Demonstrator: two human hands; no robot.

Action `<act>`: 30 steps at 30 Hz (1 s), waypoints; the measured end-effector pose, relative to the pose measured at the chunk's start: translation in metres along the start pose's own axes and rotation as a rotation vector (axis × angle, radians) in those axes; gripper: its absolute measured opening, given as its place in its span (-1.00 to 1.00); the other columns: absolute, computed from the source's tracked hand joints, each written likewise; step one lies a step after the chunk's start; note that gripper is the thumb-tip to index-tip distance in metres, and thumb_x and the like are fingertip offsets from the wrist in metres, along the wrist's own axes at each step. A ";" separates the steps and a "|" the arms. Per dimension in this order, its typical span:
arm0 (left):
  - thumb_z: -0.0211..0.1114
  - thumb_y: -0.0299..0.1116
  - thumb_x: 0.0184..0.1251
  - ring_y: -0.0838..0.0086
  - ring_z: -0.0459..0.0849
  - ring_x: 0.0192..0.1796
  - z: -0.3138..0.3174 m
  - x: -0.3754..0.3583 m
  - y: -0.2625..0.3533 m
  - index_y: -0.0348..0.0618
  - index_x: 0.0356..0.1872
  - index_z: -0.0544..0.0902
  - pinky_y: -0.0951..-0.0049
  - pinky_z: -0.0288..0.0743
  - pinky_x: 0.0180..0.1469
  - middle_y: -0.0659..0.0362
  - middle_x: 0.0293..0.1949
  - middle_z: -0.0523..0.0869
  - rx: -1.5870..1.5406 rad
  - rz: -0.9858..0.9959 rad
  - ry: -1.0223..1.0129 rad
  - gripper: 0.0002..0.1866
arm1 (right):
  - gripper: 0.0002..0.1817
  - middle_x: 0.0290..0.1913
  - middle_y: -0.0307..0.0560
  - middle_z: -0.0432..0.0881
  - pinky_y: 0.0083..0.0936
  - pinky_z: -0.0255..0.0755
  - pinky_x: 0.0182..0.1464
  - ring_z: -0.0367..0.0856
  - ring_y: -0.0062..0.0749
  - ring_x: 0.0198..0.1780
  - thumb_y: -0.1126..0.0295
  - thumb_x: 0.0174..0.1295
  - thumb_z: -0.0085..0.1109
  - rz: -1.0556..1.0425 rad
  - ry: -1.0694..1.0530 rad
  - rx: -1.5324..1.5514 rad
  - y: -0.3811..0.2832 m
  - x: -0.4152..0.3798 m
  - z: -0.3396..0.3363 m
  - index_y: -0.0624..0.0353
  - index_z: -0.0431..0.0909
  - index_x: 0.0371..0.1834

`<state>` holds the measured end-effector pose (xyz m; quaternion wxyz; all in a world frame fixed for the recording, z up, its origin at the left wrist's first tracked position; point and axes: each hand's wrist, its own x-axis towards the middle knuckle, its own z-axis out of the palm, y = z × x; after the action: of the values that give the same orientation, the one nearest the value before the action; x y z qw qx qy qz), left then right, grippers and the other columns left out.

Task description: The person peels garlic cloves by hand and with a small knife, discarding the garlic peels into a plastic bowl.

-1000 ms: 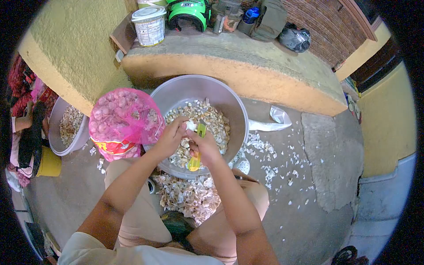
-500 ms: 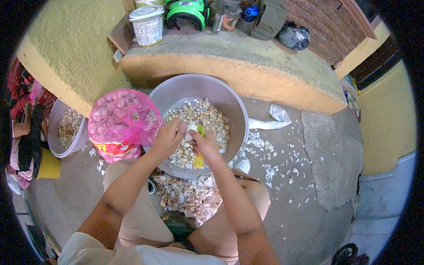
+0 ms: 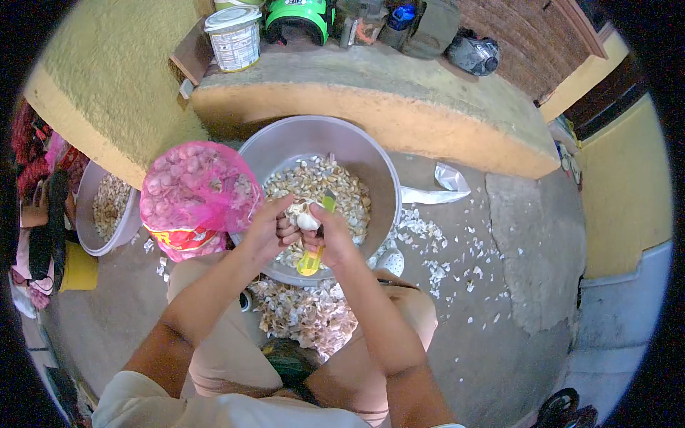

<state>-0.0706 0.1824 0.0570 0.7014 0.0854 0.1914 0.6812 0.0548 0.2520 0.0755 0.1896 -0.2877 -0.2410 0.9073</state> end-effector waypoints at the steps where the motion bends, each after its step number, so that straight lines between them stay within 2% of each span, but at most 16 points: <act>1: 0.10 -0.23 0.20 0.60 0.32 -0.73 -0.001 -0.001 -0.001 -0.18 -0.37 0.49 0.61 0.18 -0.74 0.26 -0.71 0.41 -0.116 -0.008 -0.081 -0.79 | -0.81 -0.73 -0.36 0.26 -0.73 0.00 -0.77 0.09 -0.71 -0.80 0.24 0.15 -0.03 0.004 -0.057 0.095 0.001 0.000 0.000 0.12 0.36 -0.45; 4: 0.11 -0.23 0.19 0.54 0.45 -0.66 0.032 -0.013 0.007 -0.21 -0.37 0.49 0.60 0.26 -0.73 0.19 -0.60 0.53 -0.162 0.073 0.336 -0.78 | -0.84 -0.74 -0.38 0.22 -0.75 -0.01 -0.77 0.08 -0.74 -0.80 0.28 0.18 -0.11 -0.101 -0.208 0.304 -0.006 0.014 -0.021 0.11 0.36 -0.45; 5: 0.11 -0.21 0.19 0.53 0.47 -0.64 0.030 -0.013 0.006 -0.18 -0.37 0.48 0.60 0.27 -0.72 0.18 -0.55 0.54 -0.064 0.107 0.292 -0.77 | -0.84 -0.75 -0.38 0.21 -0.76 -0.02 -0.77 0.07 -0.75 -0.81 0.30 0.19 -0.13 -0.155 -0.252 0.363 -0.008 0.021 -0.033 0.11 0.37 -0.45; 7: 0.11 -0.15 0.17 0.51 0.51 -0.59 0.020 -0.017 0.003 -0.12 -0.36 0.45 0.60 0.30 -0.70 0.16 -0.47 0.56 0.132 0.165 0.206 -0.76 | -0.73 -0.68 -0.31 0.34 -0.79 0.01 -0.77 0.07 -0.74 -0.81 0.19 0.25 -0.21 -0.046 -0.159 0.071 -0.003 0.013 -0.014 0.12 0.41 -0.36; 8: 0.11 -0.18 0.19 0.58 0.45 -0.63 0.021 -0.011 -0.001 -0.17 -0.38 0.48 0.61 0.32 -0.66 0.20 -0.53 0.55 0.280 0.184 0.428 -0.76 | -0.69 -0.66 -0.28 0.38 -0.78 0.01 -0.77 0.07 -0.74 -0.81 0.14 0.26 -0.23 0.009 -0.126 -0.028 0.003 0.008 -0.003 0.12 0.41 -0.34; 9: 0.09 -0.21 0.20 0.58 0.47 -0.61 0.017 -0.011 0.003 -0.22 -0.38 0.50 0.60 0.33 -0.66 0.19 -0.53 0.55 0.447 0.202 0.383 -0.75 | -0.64 -0.64 -0.26 0.41 -0.78 0.02 -0.77 0.07 -0.73 -0.82 0.08 0.27 -0.26 0.064 -0.095 -0.126 0.007 0.007 0.002 0.12 0.42 -0.31; 10: 0.08 -0.24 0.22 0.58 0.49 -0.60 0.012 -0.013 0.008 -0.27 -0.39 0.52 0.60 0.35 -0.65 0.17 -0.54 0.56 0.612 0.217 0.335 -0.75 | -0.50 -0.56 -0.19 0.47 -0.73 0.05 -0.77 0.07 -0.72 -0.82 -0.08 0.24 -0.34 0.098 -0.136 0.080 0.005 0.011 -0.004 0.13 0.41 -0.27; 13: 0.05 -0.27 0.25 0.62 0.49 -0.56 0.015 -0.014 0.015 -0.33 -0.39 0.54 0.62 0.40 -0.56 0.20 -0.58 0.54 0.933 0.282 0.269 -0.72 | -0.41 -0.56 -0.18 0.47 -0.70 0.06 -0.77 0.07 -0.71 -0.81 -0.19 0.20 -0.41 0.108 -0.145 -0.107 -0.006 0.004 0.003 0.13 0.40 -0.27; 14: 0.05 -0.27 0.26 0.62 0.50 -0.55 0.014 -0.016 0.019 -0.33 -0.38 0.54 0.62 0.41 -0.53 0.21 -0.58 0.54 1.058 0.275 0.252 -0.72 | -0.48 -0.55 -0.16 0.47 -0.69 0.08 -0.77 0.09 -0.69 -0.81 -0.15 0.18 -0.25 0.097 -0.113 -0.164 -0.004 0.003 0.003 0.14 0.38 -0.30; 18: 0.06 -0.26 0.25 0.63 0.50 -0.53 0.007 -0.015 0.013 -0.33 -0.38 0.54 0.65 0.39 -0.48 0.22 -0.58 0.53 1.324 0.348 0.135 -0.72 | -0.67 -0.57 -0.17 0.44 -0.70 0.10 -0.76 0.18 -0.67 -0.77 0.07 0.15 0.00 -0.022 0.049 -0.413 0.002 0.003 0.008 0.15 0.37 -0.37; 20: 0.08 -0.28 0.24 0.64 0.48 -0.54 0.012 -0.017 0.008 -0.32 -0.36 0.54 0.67 0.36 -0.50 0.23 -0.57 0.52 1.014 0.235 0.176 -0.75 | -0.74 -0.58 -0.19 0.42 -0.70 0.11 -0.76 0.24 -0.67 -0.74 0.18 0.11 0.08 -0.073 0.064 -0.445 0.005 0.007 -0.001 0.15 0.36 -0.39; 21: 0.09 -0.29 0.23 0.65 0.47 -0.54 0.015 -0.018 0.006 -0.31 -0.35 0.54 0.68 0.34 -0.51 0.24 -0.57 0.52 0.861 0.178 0.194 -0.76 | -0.74 -0.58 -0.18 0.43 -0.71 0.11 -0.75 0.26 -0.66 -0.72 0.17 0.12 0.06 -0.062 0.086 -0.356 0.006 0.005 0.002 0.15 0.37 -0.41; 24: 0.11 -0.31 0.21 0.70 0.41 -0.59 0.011 -0.014 0.002 -0.27 -0.36 0.54 0.69 0.32 -0.54 0.26 -0.57 0.50 0.581 0.128 0.309 -0.80 | -0.73 -0.59 -0.20 0.42 -0.74 0.10 -0.73 0.30 -0.65 -0.69 0.14 0.14 0.01 -0.031 0.103 -0.101 0.010 0.001 0.010 0.12 0.38 -0.44; 27: 0.11 -0.29 0.21 0.72 0.35 -0.64 0.014 -0.012 -0.001 -0.23 -0.37 0.51 0.69 0.31 -0.56 0.27 -0.58 0.49 0.458 0.127 0.424 -0.81 | -0.73 -0.65 -0.24 0.38 -0.75 0.07 -0.74 0.26 -0.67 -0.72 0.12 0.14 -0.01 -0.007 0.050 0.067 0.016 0.005 0.003 0.09 0.38 -0.44; 29: 0.09 -0.27 0.22 0.71 0.34 -0.67 0.011 -0.011 -0.002 -0.22 -0.37 0.50 0.69 0.29 -0.59 0.26 -0.59 0.49 0.246 0.130 0.364 -0.80 | -0.72 -0.69 -0.28 0.33 -0.76 0.05 -0.74 0.21 -0.69 -0.75 0.09 0.15 -0.03 -0.021 0.036 0.085 0.015 0.003 0.007 0.07 0.38 -0.43; 30: 0.09 -0.26 0.22 0.71 0.33 -0.69 0.009 -0.011 -0.002 -0.21 -0.37 0.49 0.69 0.28 -0.61 0.25 -0.59 0.48 0.140 0.133 0.333 -0.79 | -0.72 -0.68 -0.27 0.33 -0.75 0.05 -0.75 0.18 -0.69 -0.76 0.09 0.17 -0.06 -0.048 -0.066 0.227 0.012 0.006 0.000 0.08 0.38 -0.40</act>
<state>-0.0653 0.1730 0.0660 0.6061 0.0325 0.3454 0.7158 0.0476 0.2452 0.0666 0.2347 -0.2286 -0.1497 0.9329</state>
